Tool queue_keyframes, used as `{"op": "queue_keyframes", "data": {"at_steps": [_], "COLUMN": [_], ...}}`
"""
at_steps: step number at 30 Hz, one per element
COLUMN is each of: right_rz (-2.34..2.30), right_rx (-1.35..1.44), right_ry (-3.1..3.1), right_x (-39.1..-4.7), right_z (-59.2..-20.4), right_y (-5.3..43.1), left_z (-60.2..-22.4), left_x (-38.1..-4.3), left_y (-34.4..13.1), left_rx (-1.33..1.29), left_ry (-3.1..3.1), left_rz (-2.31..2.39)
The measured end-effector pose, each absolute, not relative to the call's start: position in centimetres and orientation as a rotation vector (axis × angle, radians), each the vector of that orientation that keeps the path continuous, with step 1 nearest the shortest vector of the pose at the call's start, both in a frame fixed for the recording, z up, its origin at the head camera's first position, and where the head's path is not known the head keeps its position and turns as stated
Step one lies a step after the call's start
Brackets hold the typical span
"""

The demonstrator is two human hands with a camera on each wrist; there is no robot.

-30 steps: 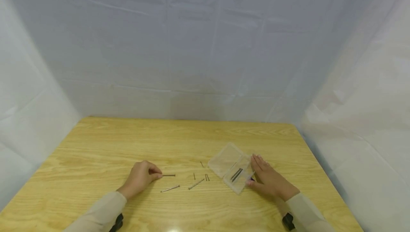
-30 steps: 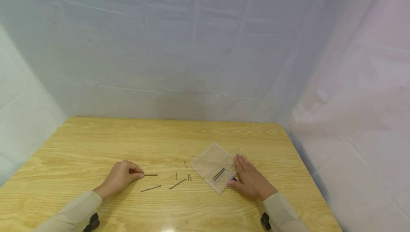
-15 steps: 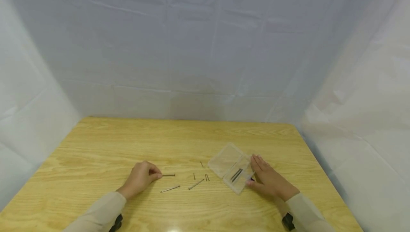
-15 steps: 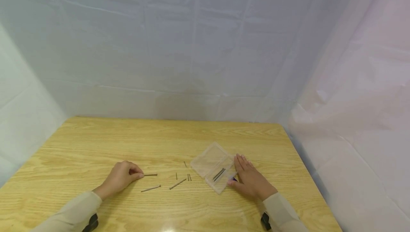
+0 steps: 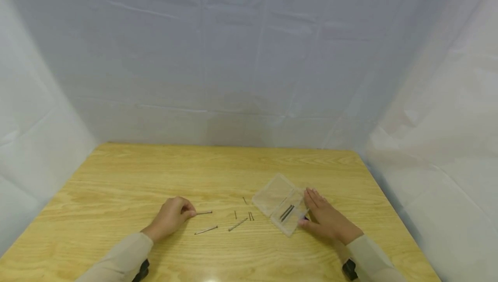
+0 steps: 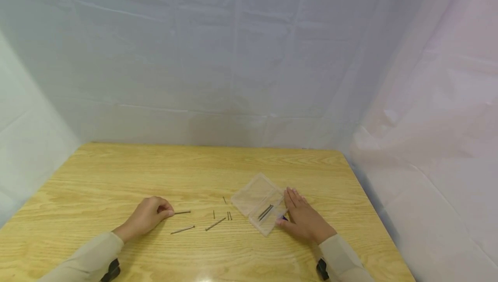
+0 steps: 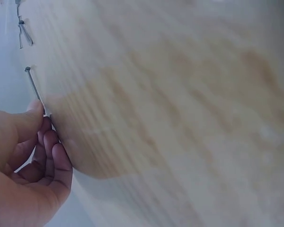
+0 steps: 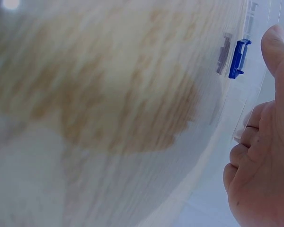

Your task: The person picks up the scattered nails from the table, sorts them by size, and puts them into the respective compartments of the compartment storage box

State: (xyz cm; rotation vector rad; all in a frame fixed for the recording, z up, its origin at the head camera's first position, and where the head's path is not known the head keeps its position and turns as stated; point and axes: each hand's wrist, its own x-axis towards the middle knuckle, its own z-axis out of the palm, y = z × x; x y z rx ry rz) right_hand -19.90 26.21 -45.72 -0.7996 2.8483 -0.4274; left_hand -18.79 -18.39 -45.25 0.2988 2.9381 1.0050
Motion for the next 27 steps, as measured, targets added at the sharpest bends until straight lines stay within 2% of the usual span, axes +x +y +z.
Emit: {"op": "queue_keyframes", "data": {"at_steps": [14,27], "right_rz": [-0.456,-0.446], "right_rx": [-0.804,-0.798], "right_ry": [2.843,2.855], "right_x": [-19.9,-20.0], "right_z": [-45.7,-46.0], "right_y": [26.3,26.3], "left_z": [-45.0,-44.9], "left_x": [-19.2,-20.0], "left_y": [-17.9,-15.4], "left_rx": [0.339,0.349], "left_ry": [2.964,2.965], "left_rz": [1.054,1.229]}}
